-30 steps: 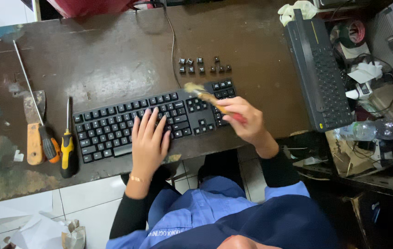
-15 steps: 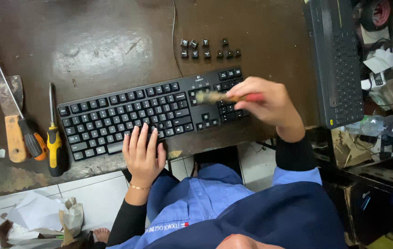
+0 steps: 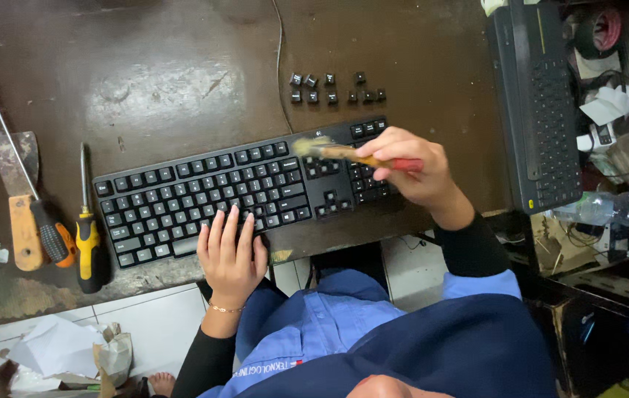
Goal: The person removes several keycaps from a black computer keyboard using a screwdriver and places them on the table. They then use a brush to sweep the keyboard surface. The person continues to remove additional keycaps with the screwdriver and brushes the keyboard again.
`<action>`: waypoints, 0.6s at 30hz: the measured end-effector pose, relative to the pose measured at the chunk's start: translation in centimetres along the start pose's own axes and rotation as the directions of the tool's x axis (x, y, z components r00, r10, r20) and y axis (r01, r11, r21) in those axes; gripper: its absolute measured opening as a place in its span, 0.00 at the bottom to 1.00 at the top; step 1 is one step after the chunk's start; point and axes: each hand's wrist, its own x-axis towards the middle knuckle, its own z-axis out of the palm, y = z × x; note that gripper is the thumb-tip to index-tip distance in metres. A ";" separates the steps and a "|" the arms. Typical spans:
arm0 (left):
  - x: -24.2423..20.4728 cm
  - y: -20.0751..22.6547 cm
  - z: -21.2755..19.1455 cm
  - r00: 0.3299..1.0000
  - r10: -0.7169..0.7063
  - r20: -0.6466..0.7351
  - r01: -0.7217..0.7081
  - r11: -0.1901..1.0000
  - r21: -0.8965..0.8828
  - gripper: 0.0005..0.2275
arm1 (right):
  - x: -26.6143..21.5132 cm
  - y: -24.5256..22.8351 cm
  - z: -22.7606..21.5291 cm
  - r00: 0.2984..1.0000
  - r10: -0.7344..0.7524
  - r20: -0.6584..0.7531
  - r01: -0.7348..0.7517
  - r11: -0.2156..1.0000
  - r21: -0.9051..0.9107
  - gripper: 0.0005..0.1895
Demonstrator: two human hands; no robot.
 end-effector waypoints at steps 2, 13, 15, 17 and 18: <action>0.0 0.0 0.0 1.000 -0.007 0.001 0.007 1.000 0.009 0.14 | 0.2 0.0 0.2 0.999 0.026 0.046 -0.026 1.000 -0.001 0.08; 0.0 -0.1 0.0 1.000 0.005 -0.021 -0.004 1.000 0.029 0.14 | 0.2 0.7 1.5 1.000 -0.021 0.006 0.021 1.000 0.023 0.07; 0.1 0.0 -0.1 1.000 0.007 -0.017 -0.006 0.999 0.040 0.14 | -0.2 0.8 1.7 0.995 -0.085 -0.048 0.084 0.996 -0.021 0.07; 0.1 0.0 0.1 1.000 0.000 -0.030 0.001 0.999 0.033 0.13 | -0.3 0.2 0.8 0.998 -0.055 -0.044 0.054 0.998 -0.011 0.07; 0.0 0.0 0.1 0.999 -0.007 -0.043 0.008 1.000 0.026 0.13 | -0.3 0.0 0.4 0.999 -0.025 -0.040 0.025 1.000 0.000 0.08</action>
